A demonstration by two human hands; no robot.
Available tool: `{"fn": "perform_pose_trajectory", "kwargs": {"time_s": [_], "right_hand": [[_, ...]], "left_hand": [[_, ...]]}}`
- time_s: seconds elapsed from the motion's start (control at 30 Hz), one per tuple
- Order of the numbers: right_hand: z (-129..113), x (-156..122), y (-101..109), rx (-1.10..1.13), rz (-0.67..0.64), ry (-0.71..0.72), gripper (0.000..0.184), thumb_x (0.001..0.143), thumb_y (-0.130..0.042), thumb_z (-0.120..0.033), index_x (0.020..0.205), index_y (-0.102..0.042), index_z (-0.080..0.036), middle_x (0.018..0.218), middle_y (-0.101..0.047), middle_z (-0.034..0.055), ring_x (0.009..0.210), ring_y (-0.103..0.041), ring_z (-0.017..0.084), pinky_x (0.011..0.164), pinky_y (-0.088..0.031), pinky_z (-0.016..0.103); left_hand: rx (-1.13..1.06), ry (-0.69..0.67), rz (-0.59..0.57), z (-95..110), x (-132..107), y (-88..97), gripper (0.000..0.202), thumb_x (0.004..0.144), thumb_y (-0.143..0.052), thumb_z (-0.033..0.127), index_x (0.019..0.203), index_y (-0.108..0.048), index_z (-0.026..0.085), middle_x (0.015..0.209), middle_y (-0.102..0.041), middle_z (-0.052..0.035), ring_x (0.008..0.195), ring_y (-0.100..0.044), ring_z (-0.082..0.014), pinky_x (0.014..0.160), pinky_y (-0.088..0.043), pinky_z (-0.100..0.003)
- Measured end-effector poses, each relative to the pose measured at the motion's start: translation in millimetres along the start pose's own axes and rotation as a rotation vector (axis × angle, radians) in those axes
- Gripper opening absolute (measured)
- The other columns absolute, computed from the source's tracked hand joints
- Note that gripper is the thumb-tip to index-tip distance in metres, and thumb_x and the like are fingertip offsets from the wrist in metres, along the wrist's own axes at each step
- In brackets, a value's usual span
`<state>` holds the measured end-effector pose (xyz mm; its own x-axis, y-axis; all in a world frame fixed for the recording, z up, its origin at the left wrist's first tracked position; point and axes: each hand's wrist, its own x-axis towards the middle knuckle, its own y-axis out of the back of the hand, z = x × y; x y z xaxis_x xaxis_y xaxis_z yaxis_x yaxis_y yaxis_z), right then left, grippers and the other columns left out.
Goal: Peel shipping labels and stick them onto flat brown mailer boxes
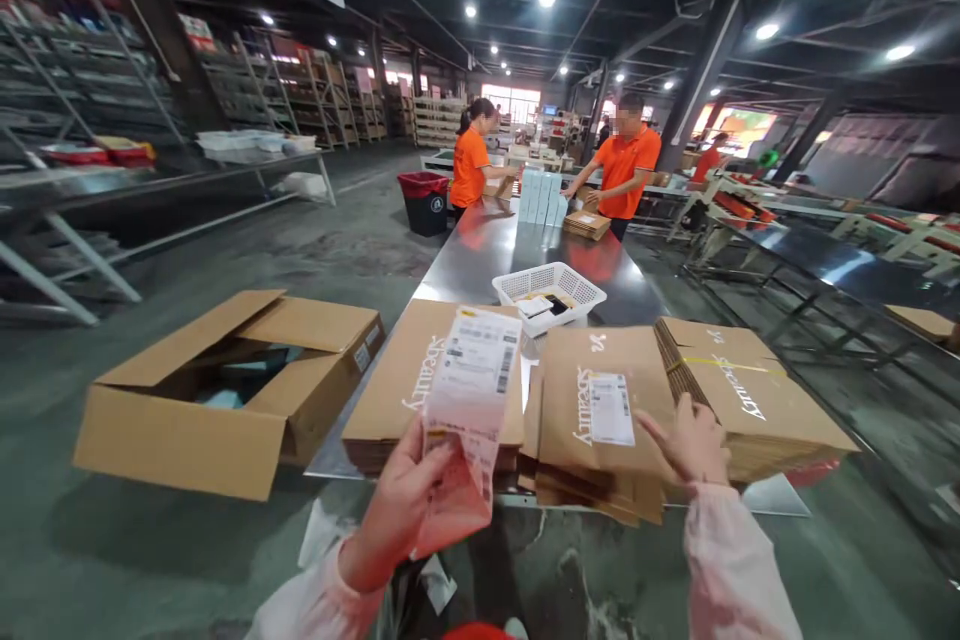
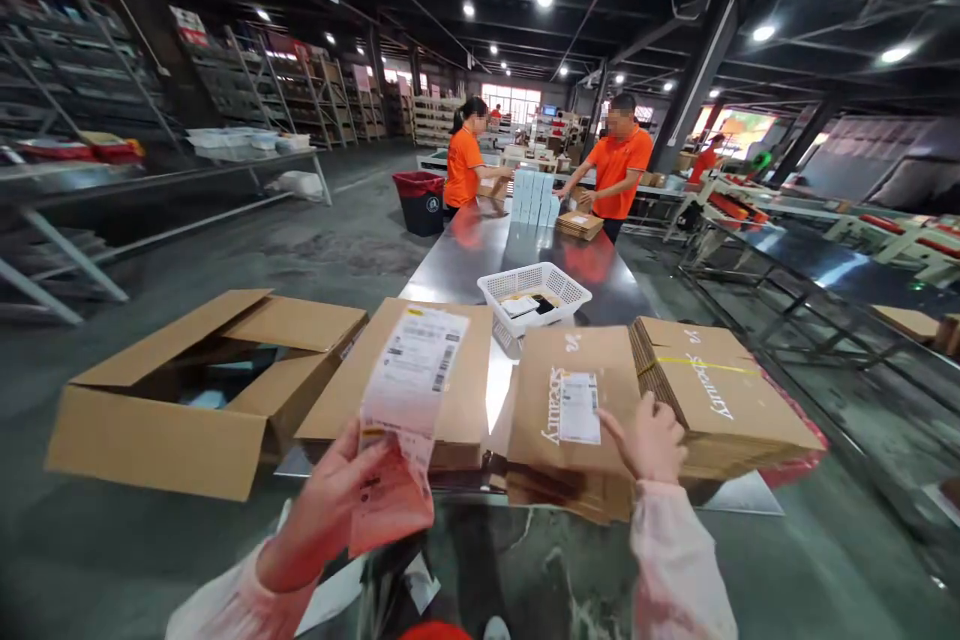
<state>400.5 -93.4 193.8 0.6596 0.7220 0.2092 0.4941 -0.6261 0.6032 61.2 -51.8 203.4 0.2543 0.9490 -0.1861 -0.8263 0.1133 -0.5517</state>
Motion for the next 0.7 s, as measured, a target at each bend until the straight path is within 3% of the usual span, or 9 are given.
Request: {"fn": "perform_pose_trajectory", "kwargs": {"time_s": [0.03,0.13,0.23,0.3,0.37,0.43,0.57,0.7], "right_hand": [[-15.0,-16.3,-12.6,0.047,-0.112,0.015,0.078,0.049,-0.075,-0.058,0.113,-0.059,-0.015,0.116,-0.058,0.0210,0.104,-0.055,0.036,0.085,-0.045,0.054],[-66.1,-79.8,-62.1,0.474,-0.699,0.130,0.075,0.054,-0.074,-0.057,0.115,-0.059,-0.017,0.105,-0.065,0.0132,0.093,-0.061,0.029,0.079,-0.051,0.044],[-96.1,-131.3,-98.6,0.684,-0.777,0.058,0.049,0.074,-0.060,-0.058,0.096,-0.068,-0.015,0.090,-0.071,0.0104,0.088,-0.065,0.025,0.081,-0.051,0.040],[-101.5,-142.7,-107.5,0.655,-0.859,0.112,0.044,0.075,-0.062,-0.054,0.092,-0.070,-0.014,0.088,-0.072,0.0097,0.084,-0.066,0.025,0.079,-0.052,0.039],[-103.3,-135.1,-108.3,0.603,-0.891,0.174,0.045,0.071,-0.067,-0.050,0.100,-0.068,-0.015,0.093,-0.072,0.0096,0.084,-0.066,0.026,0.077,-0.053,0.038],[-107.0,-117.2,-106.9,0.523,-0.807,0.213,0.045,0.071,-0.068,-0.049,0.102,-0.069,-0.016,0.096,-0.072,0.0096,0.086,-0.066,0.026,0.077,-0.054,0.037],[-117.8,-91.2,-108.2,0.320,-0.714,0.358,0.032,0.075,-0.062,-0.049,0.085,-0.075,-0.022,0.085,-0.074,0.0076,0.078,-0.068,0.025,0.072,-0.054,0.036],[-124.0,-82.1,-122.4,0.311,-0.692,0.372,0.029,0.075,-0.063,-0.048,0.087,-0.074,-0.023,0.085,-0.074,0.0060,0.079,-0.068,0.024,0.072,-0.054,0.035]], "left_hand": [[0.016,-0.014,-0.020,-10.8,-4.6,1.2,0.057,0.061,-0.078,0.037,0.112,-0.058,0.023,0.095,-0.072,-0.0029,0.081,-0.068,-0.0193,0.074,-0.055,-0.029],[0.144,-0.018,-0.143,-32.6,-13.6,3.8,0.051,0.065,-0.076,0.038,0.111,-0.060,0.021,0.107,-0.070,-0.0067,0.098,-0.064,-0.0231,0.086,-0.050,-0.032],[0.281,-0.046,-0.230,-29.7,-11.7,7.1,0.052,0.062,-0.078,0.038,0.107,-0.063,0.017,0.107,-0.069,-0.0102,0.101,-0.062,-0.0258,0.088,-0.048,-0.033],[0.338,-0.093,-0.174,-19.9,-6.5,10.7,0.048,0.062,-0.077,0.039,0.102,-0.065,0.014,0.100,-0.071,-0.0101,0.093,-0.063,-0.0248,0.082,-0.049,-0.032],[0.399,-0.123,-0.096,-13.2,-1.0,14.7,0.039,0.063,-0.075,0.043,0.087,-0.068,0.012,0.086,-0.072,-0.0087,0.080,-0.063,-0.0220,0.074,-0.048,-0.030],[0.434,-0.112,-0.068,-14.6,3.2,17.8,0.039,0.063,-0.073,0.047,0.074,-0.068,0.010,0.072,-0.069,-0.0071,0.068,-0.060,-0.0189,0.066,-0.046,-0.028],[0.435,-0.171,0.045,-32.8,9.7,18.8,0.045,0.066,-0.067,0.057,0.063,-0.061,0.012,0.057,-0.059,-0.0006,0.056,-0.049,-0.0123,0.055,-0.038,-0.023],[0.460,-0.281,0.222,-39.4,20.5,19.2,0.049,0.064,-0.067,0.060,0.053,-0.049,0.016,0.051,-0.049,0.0035,0.053,-0.042,-0.0098,0.051,-0.033,-0.022]]}}
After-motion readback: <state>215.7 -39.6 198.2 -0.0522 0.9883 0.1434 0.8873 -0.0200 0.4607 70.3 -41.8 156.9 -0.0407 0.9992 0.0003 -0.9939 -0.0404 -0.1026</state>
